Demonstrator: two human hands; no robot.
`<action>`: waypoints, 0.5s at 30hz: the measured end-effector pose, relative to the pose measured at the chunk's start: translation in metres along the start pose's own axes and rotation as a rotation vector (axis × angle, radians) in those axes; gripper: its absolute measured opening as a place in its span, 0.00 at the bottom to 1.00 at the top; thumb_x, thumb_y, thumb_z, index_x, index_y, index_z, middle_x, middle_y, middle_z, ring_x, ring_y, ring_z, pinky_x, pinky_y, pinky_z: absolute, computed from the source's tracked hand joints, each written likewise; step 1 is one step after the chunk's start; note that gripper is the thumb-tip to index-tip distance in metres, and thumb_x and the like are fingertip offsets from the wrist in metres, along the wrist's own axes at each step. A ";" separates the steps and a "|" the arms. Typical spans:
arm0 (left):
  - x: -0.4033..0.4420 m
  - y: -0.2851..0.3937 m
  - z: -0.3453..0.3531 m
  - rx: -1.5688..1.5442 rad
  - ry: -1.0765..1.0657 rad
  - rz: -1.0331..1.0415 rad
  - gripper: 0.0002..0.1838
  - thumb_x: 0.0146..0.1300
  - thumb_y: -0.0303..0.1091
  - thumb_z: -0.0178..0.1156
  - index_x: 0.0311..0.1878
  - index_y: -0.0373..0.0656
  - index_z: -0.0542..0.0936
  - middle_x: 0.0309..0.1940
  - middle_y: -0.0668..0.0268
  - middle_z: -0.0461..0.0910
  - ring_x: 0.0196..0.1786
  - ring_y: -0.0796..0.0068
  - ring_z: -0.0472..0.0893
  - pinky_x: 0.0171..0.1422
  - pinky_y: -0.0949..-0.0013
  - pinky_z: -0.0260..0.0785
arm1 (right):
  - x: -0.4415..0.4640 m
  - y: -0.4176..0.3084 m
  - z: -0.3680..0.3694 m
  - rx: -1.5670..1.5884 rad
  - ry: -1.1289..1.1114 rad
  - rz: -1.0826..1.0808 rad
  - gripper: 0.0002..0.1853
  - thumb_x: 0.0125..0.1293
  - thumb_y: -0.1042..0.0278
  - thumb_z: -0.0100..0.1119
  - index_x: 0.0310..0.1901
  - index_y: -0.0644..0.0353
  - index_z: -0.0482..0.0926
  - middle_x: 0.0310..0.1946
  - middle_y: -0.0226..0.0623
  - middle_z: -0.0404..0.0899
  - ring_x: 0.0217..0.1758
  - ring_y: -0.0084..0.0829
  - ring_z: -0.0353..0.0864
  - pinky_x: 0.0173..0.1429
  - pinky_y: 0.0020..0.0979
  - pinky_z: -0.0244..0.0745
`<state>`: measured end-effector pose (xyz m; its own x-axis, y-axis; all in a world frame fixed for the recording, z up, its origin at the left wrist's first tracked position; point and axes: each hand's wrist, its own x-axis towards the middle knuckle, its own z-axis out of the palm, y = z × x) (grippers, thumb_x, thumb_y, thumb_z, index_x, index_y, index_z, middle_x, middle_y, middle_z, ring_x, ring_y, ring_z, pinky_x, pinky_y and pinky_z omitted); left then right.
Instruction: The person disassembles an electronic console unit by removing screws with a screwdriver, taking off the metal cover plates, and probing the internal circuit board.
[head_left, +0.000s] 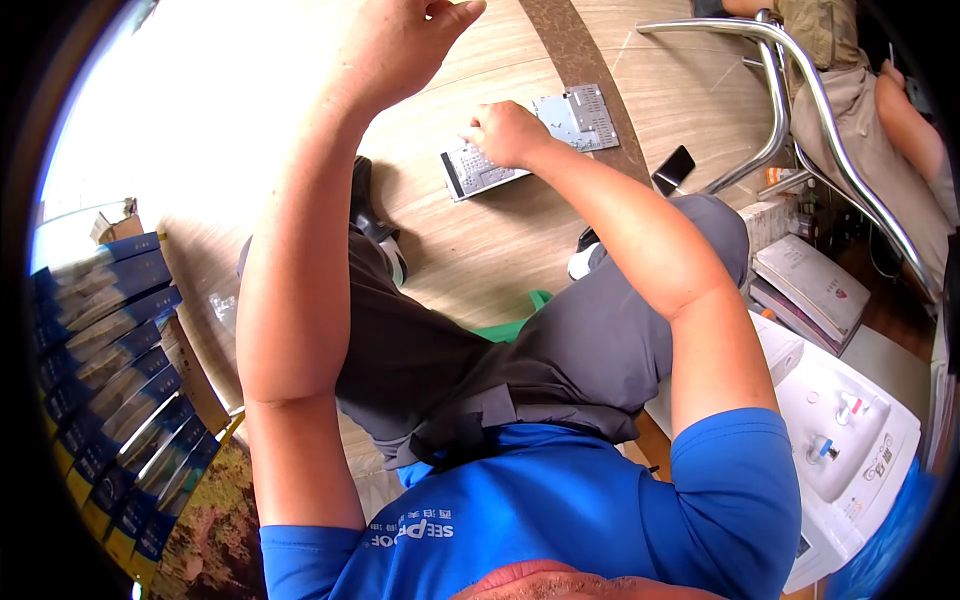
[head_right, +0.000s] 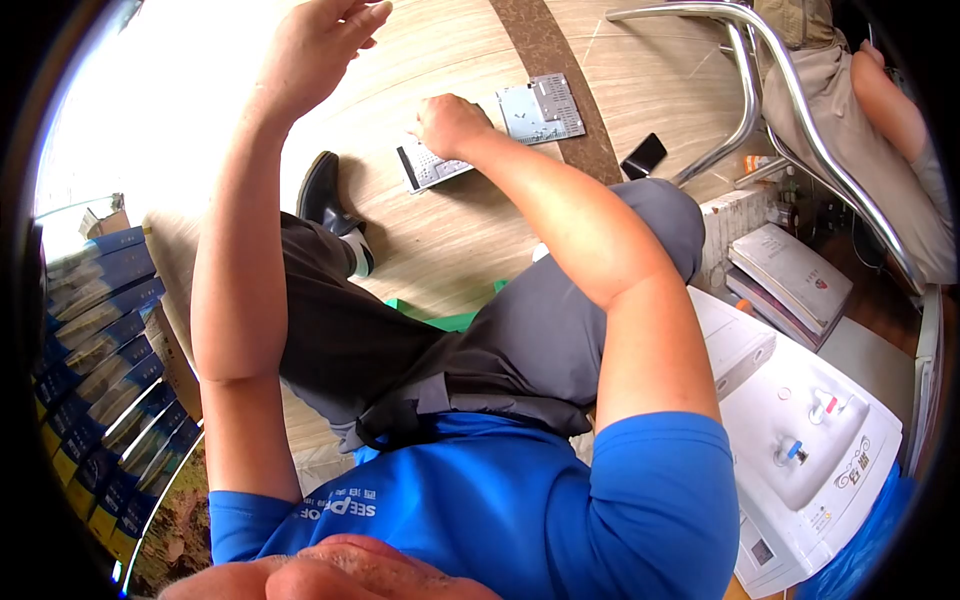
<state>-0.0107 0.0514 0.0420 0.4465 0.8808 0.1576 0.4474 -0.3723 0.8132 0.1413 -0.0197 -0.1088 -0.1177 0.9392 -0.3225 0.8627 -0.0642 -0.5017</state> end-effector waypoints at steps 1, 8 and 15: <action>0.000 -0.001 0.000 0.005 0.005 0.019 0.18 0.69 0.38 0.60 0.54 0.34 0.80 0.38 0.53 0.84 0.41 0.67 0.82 0.48 0.64 0.75 | 0.000 0.000 -0.002 -0.027 -0.034 0.003 0.16 0.68 0.55 0.55 0.49 0.55 0.83 0.47 0.49 0.83 0.51 0.47 0.82 0.58 0.45 0.76; -0.004 0.008 -0.002 0.069 0.016 0.007 0.18 0.68 0.39 0.61 0.53 0.35 0.81 0.39 0.52 0.85 0.43 0.64 0.83 0.50 0.63 0.75 | 0.006 0.014 0.014 0.020 0.004 -0.190 0.15 0.67 0.57 0.56 0.48 0.54 0.84 0.48 0.48 0.83 0.52 0.47 0.82 0.58 0.43 0.76; -0.002 0.005 0.000 0.091 0.014 0.022 0.18 0.67 0.39 0.61 0.53 0.35 0.82 0.39 0.51 0.85 0.43 0.63 0.83 0.50 0.62 0.75 | 0.001 0.009 0.007 0.016 0.023 -0.198 0.16 0.68 0.55 0.55 0.48 0.56 0.84 0.47 0.51 0.83 0.51 0.48 0.83 0.58 0.43 0.76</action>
<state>-0.0095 0.0477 0.0457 0.4467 0.8758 0.1829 0.5061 -0.4159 0.7556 0.1455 -0.0213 -0.1189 -0.2733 0.9413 -0.1979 0.8160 0.1179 -0.5660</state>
